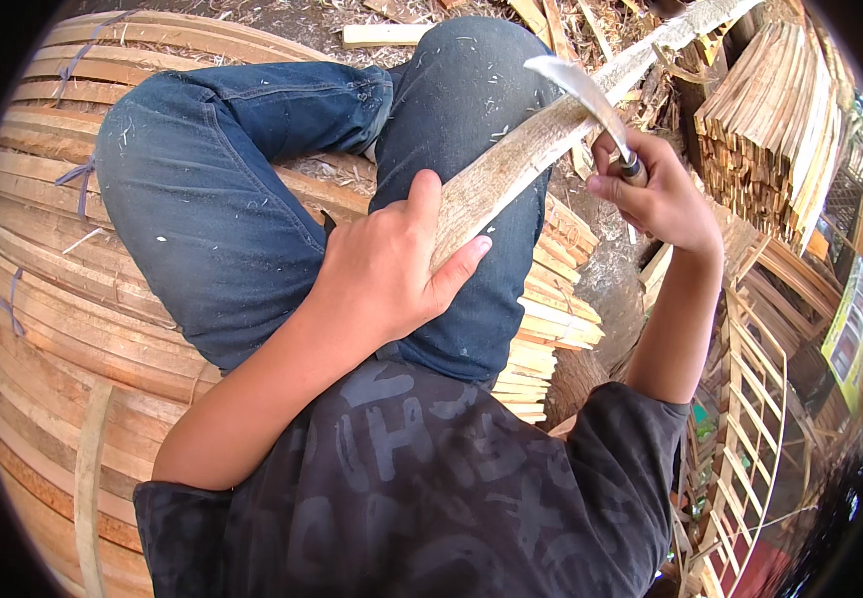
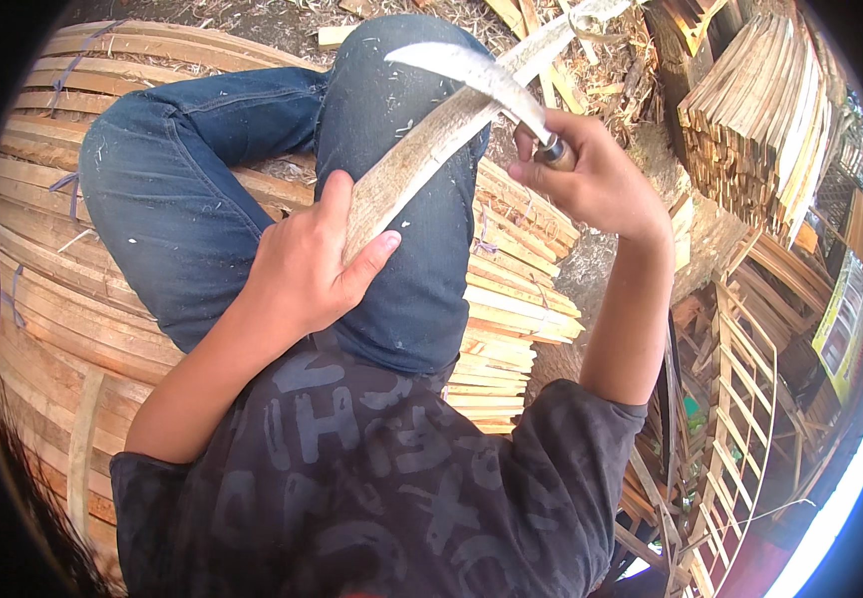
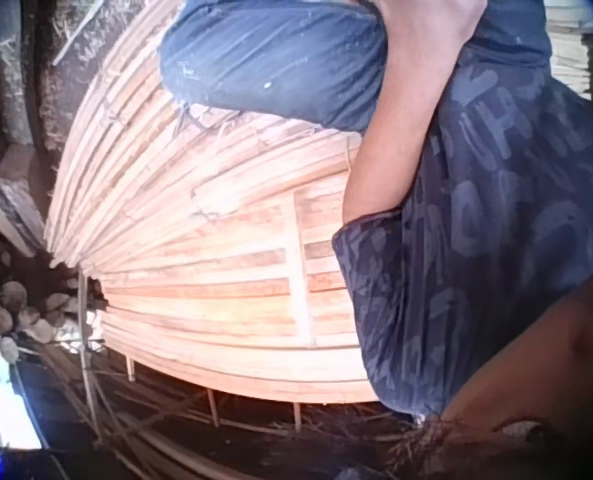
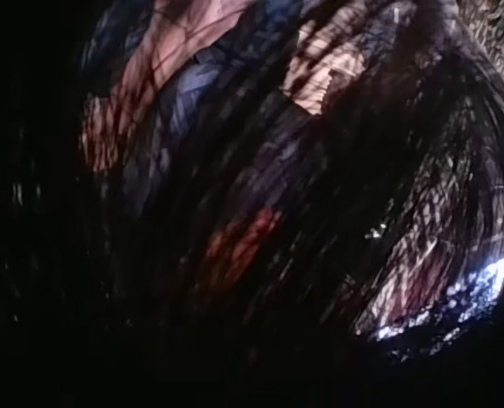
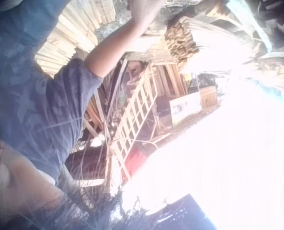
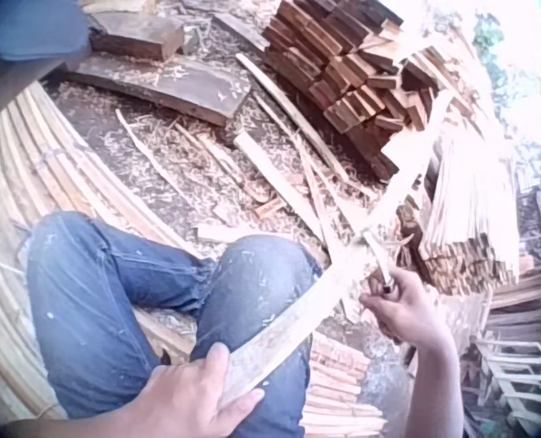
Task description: The person sits cross-legged on the ground and uses a curved knife to shave thin strips from a long piece of wood. They hold the wood against their leg and repeatedly scrape the blade along its length to remove the outer layer.
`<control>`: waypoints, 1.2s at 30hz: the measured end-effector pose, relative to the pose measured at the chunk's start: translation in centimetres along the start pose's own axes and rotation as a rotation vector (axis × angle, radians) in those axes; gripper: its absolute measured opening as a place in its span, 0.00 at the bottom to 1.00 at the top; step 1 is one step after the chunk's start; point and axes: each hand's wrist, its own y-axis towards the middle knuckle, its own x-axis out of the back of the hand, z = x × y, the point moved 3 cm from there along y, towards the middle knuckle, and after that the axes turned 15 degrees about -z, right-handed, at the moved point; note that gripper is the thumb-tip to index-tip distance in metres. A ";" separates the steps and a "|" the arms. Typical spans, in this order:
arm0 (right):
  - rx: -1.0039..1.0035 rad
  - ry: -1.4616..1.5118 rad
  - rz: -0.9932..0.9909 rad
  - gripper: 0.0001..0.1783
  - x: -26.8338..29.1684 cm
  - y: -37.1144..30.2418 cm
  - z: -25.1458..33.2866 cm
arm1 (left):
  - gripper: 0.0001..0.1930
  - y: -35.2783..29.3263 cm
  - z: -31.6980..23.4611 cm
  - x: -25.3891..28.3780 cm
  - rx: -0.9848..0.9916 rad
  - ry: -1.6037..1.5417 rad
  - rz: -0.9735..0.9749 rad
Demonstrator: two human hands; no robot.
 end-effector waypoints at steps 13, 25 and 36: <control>-0.120 0.065 -0.057 0.10 -0.5 0.4 -0.4 | 0.22 0.3 0.1 0.1 0.018 0.021 0.022; -0.086 0.166 -1.287 0.08 8.7 -1.7 -5.9 | 0.21 -0.1 -0.2 -0.1 -0.003 -0.083 0.019; -0.033 0.709 -1.410 0.09 9.7 -2.2 -8.3 | 0.20 0.4 -0.2 0.4 0.055 -0.087 0.049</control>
